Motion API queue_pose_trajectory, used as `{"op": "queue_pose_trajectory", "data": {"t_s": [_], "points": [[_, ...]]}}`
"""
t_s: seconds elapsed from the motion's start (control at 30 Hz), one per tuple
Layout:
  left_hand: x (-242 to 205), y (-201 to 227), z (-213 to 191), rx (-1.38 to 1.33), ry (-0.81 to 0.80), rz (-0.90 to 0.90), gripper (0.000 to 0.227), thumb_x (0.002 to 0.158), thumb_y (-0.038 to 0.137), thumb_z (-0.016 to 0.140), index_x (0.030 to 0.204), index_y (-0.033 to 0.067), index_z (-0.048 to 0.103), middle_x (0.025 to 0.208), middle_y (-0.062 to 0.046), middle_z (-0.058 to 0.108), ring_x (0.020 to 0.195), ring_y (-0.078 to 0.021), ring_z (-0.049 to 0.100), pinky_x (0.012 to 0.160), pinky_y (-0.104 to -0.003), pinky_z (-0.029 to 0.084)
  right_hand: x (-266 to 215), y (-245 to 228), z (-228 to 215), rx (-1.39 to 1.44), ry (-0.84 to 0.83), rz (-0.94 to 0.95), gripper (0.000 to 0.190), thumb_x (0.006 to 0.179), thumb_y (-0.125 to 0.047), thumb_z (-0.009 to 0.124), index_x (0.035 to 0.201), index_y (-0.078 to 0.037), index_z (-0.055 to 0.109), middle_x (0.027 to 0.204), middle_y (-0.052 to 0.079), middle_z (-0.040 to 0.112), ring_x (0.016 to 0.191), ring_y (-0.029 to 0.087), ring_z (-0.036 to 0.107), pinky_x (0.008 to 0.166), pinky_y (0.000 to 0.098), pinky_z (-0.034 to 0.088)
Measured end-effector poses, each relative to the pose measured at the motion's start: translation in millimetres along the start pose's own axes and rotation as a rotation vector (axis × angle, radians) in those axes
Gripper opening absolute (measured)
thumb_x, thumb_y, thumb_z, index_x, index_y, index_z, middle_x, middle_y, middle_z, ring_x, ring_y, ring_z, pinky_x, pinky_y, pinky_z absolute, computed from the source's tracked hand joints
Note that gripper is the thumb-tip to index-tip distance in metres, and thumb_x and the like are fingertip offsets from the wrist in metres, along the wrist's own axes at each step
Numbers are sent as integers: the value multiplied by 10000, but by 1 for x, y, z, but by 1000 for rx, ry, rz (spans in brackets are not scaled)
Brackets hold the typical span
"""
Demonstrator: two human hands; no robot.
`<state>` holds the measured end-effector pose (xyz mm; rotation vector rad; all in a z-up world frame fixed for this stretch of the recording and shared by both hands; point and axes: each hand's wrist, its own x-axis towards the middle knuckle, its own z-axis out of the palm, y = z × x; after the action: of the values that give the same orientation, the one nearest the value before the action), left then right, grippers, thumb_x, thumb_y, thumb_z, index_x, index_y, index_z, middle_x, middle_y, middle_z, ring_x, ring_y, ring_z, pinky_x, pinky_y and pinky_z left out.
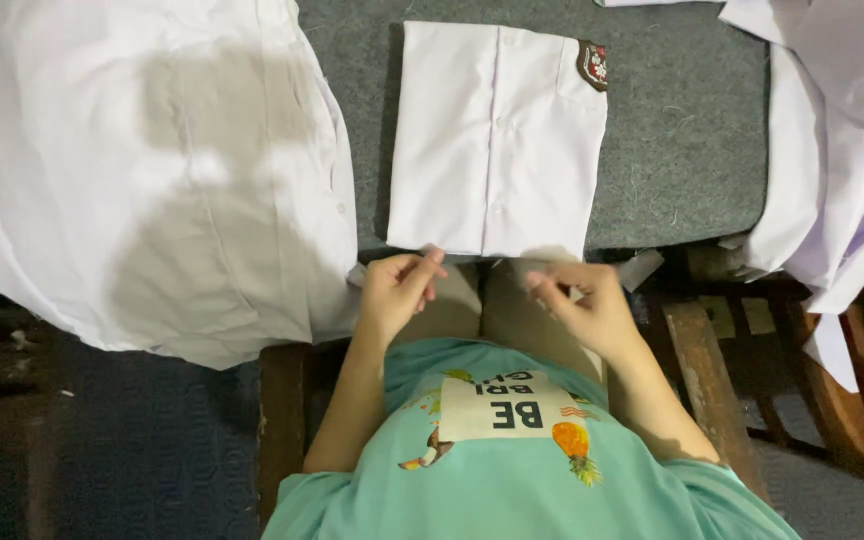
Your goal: Folding a white collared shirt and trimming loose threads with scissors on a work surface.
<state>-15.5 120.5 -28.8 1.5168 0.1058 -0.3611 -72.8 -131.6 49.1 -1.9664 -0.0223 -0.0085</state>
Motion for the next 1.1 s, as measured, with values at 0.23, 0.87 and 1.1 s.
{"op": "queue_pose_trajectory", "data": {"t_s": [0.23,0.87,1.1], "points": [[-1,1,23,-356,16,-169,347,898,270,810,1044,-39,755,860,-236,782,625,-214,773,554,-312,644,-5,44,57,631,-16,246,285,987,-76,617,1230,63,676,650,194,691,502,220,671,598,286,535],[-1,-6,43,-468,152,-64,155,909,149,794,918,5,740,956,-259,776,747,-311,786,623,-362,660,6,78,83,994,327,397,204,962,-132,735,851,37,714,656,173,697,417,132,587,518,294,533],[-8,4,45,-440,-4,-85,327,979,277,704,1052,-39,747,1004,-286,761,802,-342,779,663,-394,656,1,37,47,1057,261,364,476,1027,-363,645,785,41,717,697,228,707,419,196,601,502,398,579]]}}
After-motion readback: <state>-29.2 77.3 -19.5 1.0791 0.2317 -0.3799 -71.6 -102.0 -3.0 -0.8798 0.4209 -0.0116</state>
